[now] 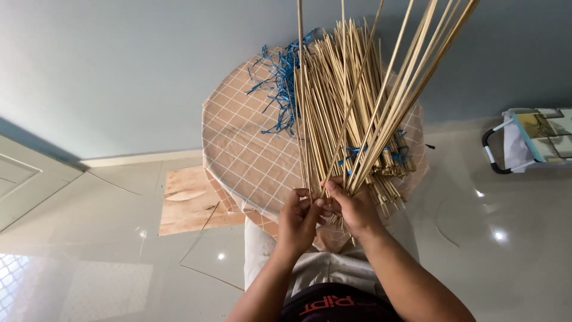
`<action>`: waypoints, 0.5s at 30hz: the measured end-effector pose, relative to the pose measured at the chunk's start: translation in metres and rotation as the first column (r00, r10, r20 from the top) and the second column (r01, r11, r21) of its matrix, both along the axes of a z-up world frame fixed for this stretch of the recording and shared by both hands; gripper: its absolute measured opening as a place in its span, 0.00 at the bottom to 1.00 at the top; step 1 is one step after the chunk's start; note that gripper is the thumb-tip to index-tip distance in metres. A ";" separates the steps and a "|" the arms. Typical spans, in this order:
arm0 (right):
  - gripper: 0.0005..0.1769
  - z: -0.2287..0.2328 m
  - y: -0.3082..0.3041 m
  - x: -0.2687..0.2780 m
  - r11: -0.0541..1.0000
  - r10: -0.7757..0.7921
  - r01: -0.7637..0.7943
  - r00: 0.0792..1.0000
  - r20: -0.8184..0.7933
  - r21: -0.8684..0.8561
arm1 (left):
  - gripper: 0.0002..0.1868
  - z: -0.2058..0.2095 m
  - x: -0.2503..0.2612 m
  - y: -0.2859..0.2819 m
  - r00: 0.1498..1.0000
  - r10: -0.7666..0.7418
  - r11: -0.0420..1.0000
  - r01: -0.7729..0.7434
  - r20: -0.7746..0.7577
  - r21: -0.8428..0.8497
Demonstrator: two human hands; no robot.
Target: Tying small bundles of thin wooden sticks together using blue plastic strips.
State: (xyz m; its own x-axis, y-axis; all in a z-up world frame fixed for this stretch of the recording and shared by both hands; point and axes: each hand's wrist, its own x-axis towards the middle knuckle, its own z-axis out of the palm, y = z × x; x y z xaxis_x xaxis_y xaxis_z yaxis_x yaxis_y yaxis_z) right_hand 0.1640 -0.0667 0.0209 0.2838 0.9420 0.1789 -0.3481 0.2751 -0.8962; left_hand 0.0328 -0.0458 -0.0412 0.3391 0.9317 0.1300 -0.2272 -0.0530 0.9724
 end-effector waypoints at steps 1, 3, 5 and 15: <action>0.13 -0.016 0.001 0.008 1.000 0.001 -0.001 1.000 0.002 -0.003 | 0.12 0.001 0.000 0.001 1.000 0.001 1.000 -0.001 0.002 -0.003; 0.15 -0.049 0.004 0.023 0.998 -0.041 0.047 0.993 0.112 -0.049 | 0.13 0.003 -0.001 0.004 0.999 0.029 0.999 -0.029 0.027 0.021; 0.14 -0.047 0.007 0.031 0.999 -0.026 0.031 0.993 0.118 -0.040 | 0.13 0.000 -0.002 0.008 0.998 0.061 0.998 -0.062 0.034 0.024; 0.20 -0.067 0.020 0.061 0.990 -0.136 0.132 0.987 0.082 0.053 | 0.16 0.003 -0.002 0.008 0.985 0.129 0.990 -0.134 0.114 0.034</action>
